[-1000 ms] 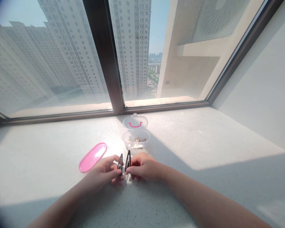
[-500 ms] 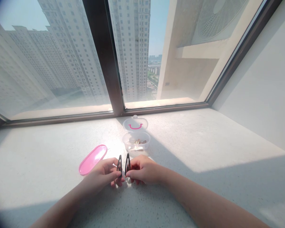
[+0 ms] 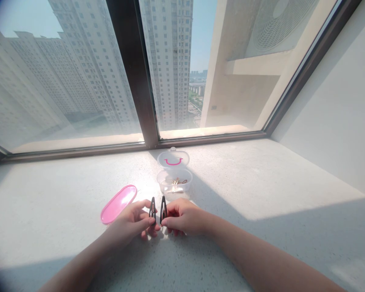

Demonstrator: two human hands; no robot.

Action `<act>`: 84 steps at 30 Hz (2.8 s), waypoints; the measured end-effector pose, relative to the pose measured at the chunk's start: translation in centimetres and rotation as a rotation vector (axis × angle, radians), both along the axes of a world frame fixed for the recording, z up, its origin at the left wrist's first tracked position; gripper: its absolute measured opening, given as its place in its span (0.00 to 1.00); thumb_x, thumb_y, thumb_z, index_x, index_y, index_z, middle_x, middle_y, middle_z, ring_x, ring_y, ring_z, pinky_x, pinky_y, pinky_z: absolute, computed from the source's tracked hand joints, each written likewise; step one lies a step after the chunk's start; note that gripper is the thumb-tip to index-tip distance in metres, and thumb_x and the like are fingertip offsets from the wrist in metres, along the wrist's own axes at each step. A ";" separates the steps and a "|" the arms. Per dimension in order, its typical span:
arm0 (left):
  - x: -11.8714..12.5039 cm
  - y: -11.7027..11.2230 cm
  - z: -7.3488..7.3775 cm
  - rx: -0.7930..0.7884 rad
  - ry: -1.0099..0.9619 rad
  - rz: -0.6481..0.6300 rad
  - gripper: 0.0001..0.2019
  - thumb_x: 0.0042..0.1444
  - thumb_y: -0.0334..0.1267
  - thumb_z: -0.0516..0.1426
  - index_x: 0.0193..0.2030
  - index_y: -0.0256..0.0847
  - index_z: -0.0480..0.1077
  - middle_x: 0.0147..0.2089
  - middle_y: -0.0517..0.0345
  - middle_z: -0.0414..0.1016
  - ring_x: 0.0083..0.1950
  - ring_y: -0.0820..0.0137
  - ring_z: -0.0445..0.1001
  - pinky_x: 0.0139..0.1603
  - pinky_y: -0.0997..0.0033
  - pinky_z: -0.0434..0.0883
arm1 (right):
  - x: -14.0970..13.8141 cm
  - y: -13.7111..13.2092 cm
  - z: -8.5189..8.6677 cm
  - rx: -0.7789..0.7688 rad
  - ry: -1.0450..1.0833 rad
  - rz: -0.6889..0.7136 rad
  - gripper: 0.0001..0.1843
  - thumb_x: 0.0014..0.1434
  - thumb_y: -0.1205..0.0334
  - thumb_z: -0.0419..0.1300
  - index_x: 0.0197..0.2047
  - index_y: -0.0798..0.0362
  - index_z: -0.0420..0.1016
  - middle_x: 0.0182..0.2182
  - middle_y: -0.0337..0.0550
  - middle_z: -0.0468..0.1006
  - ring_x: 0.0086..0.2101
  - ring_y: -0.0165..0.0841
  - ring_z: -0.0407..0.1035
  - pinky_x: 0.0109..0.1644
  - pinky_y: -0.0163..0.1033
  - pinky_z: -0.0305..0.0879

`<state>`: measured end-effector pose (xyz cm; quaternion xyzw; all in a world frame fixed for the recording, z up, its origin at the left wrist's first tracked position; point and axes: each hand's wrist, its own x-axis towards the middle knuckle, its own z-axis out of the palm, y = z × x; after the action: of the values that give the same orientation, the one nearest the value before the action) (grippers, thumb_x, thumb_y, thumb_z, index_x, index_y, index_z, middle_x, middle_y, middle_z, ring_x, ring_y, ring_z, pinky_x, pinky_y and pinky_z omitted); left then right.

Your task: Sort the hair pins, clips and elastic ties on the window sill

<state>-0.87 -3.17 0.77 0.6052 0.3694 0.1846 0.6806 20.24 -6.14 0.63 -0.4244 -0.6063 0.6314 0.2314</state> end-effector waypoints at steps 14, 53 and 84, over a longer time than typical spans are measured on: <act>0.2 -0.2 0.5 -0.004 -0.022 0.000 0.08 0.56 0.39 0.58 0.39 0.39 0.64 0.30 0.55 0.78 0.29 0.70 0.75 0.28 0.73 0.67 | 0.4 0.4 -0.7 0.051 0.036 0.009 0.10 0.52 0.63 0.61 0.36 0.58 0.81 0.22 0.38 0.72 0.20 0.24 0.63 0.22 0.28 0.60; 0.0 0.3 -0.3 -0.001 -0.060 -0.012 0.08 0.57 0.39 0.57 0.39 0.38 0.64 0.32 0.54 0.77 0.30 0.69 0.77 0.28 0.73 0.67 | -0.2 0.0 -0.3 -0.049 0.064 -0.073 0.09 0.51 0.71 0.61 0.36 0.55 0.64 0.20 0.34 0.72 0.20 0.26 0.68 0.23 0.29 0.64; 0.5 0.1 0.0 0.102 0.015 -0.066 0.05 0.58 0.35 0.54 0.40 0.39 0.63 0.31 0.56 0.76 0.31 0.68 0.77 0.27 0.75 0.65 | 0.0 0.3 -0.9 -0.005 0.150 -0.005 0.15 0.53 0.69 0.60 0.44 0.54 0.63 0.27 0.36 0.72 0.23 0.27 0.69 0.25 0.30 0.66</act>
<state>-0.40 -3.10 0.80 0.6523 0.3443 0.1763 0.6518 20.19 -5.86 -0.27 -0.3779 -0.5844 0.6626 0.2768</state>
